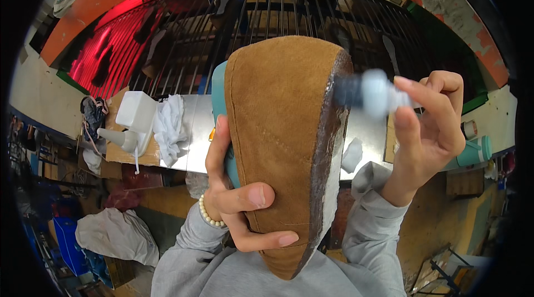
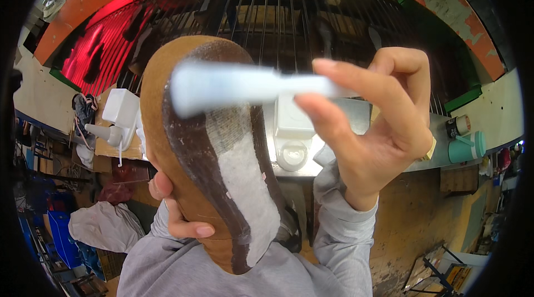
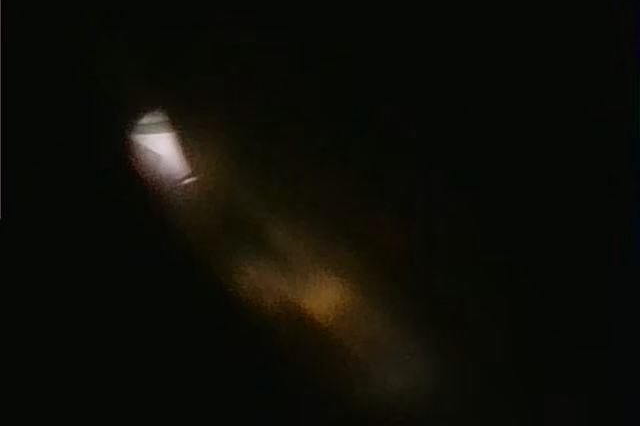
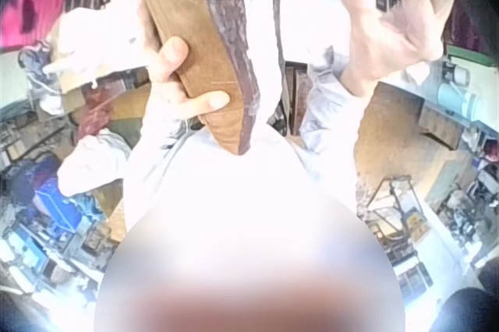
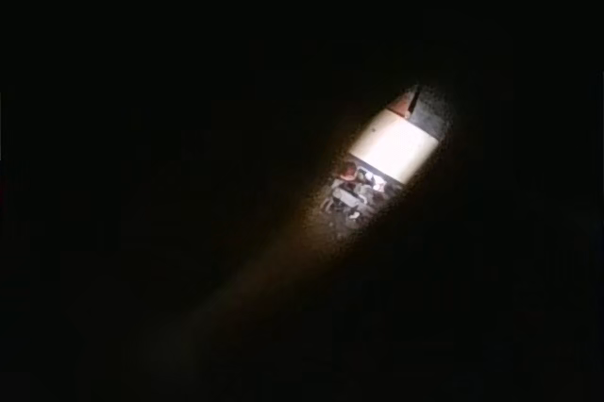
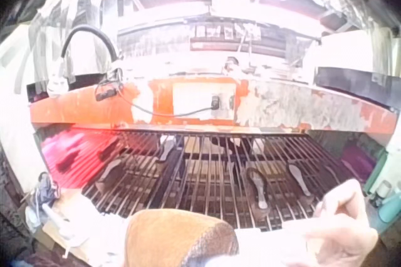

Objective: The person applies a white adhesive to the sole of a brown shoe using a small brush. They repeatedly dip the brush into a container and spread the glue along the edge and surface of the sole, rotating the shoe to cover different areas.

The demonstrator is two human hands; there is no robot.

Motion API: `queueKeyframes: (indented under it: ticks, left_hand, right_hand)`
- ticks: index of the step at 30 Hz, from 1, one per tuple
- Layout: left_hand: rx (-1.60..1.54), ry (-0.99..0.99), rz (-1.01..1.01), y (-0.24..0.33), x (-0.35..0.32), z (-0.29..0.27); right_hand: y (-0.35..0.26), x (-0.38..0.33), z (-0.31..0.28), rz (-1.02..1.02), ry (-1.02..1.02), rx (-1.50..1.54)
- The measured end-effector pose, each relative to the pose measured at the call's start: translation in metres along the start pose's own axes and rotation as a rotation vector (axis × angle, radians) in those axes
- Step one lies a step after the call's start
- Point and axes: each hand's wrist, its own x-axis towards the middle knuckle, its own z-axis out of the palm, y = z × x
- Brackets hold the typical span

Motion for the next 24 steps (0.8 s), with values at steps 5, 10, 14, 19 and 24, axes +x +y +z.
queueKeyframes:
  ticks: [5,10,14,19,24]
  left_hand:
    - [-0.004,-0.001,-0.045,0.001,0.002,-0.001]
    - [-0.014,0.001,-0.105,0.002,0.005,-0.004]
    - [-0.025,0.005,-0.162,0.002,0.008,-0.006]
    - [-0.029,0.021,-0.226,0.001,0.010,-0.008]
    - [-0.030,0.037,-0.277,0.000,0.011,-0.008]
  right_hand:
    - [0.015,0.000,-0.012,-0.115,-0.170,0.071]
    - [0.027,-0.003,-0.015,-0.188,-0.247,0.106]
    - [0.029,-0.008,-0.014,-0.196,-0.286,0.173]
    - [0.028,-0.014,-0.011,-0.192,-0.288,0.233]
    - [0.028,-0.023,-0.010,-0.166,-0.301,0.257]
